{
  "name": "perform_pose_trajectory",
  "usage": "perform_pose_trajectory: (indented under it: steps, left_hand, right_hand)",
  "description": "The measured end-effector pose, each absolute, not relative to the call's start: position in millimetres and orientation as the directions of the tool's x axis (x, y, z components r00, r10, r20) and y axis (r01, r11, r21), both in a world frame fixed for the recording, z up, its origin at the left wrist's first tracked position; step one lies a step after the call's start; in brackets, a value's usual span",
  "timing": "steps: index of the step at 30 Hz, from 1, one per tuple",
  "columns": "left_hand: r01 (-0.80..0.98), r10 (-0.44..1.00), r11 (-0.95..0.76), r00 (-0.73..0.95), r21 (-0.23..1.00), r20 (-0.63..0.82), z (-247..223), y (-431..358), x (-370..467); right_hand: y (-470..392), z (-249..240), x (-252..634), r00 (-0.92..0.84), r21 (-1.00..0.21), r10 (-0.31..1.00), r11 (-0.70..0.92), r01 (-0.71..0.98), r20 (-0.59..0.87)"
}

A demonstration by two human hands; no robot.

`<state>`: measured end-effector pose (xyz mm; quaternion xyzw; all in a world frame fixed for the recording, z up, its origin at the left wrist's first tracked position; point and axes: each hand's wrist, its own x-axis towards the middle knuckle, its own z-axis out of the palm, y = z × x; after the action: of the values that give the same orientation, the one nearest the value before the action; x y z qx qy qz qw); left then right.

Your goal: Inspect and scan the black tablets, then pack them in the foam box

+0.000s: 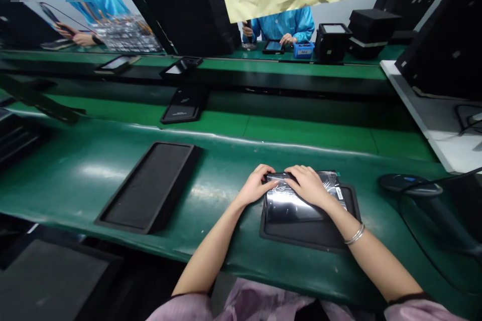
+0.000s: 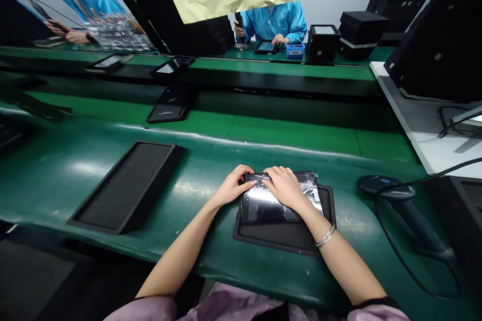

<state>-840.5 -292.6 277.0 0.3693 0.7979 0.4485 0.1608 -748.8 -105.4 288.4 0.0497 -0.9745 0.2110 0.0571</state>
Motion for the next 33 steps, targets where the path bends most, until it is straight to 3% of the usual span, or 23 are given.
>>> perform_pose_trajectory:
  steps: [14,33]
  left_hand:
    - [0.549,0.809,0.25,-0.571,0.798,0.139,277.2,-288.4,-844.1]
    - [0.538,0.728,0.335,-0.669,0.773,0.15,270.6,-289.2,-838.5]
  right_hand:
    - [-106.0,293.1,-747.6,-0.996,-0.419,-0.064,0.904,-0.084,0.062]
    - [-106.5,294.4,-748.0,-0.998,-0.423,-0.046,0.904,-0.064,0.052]
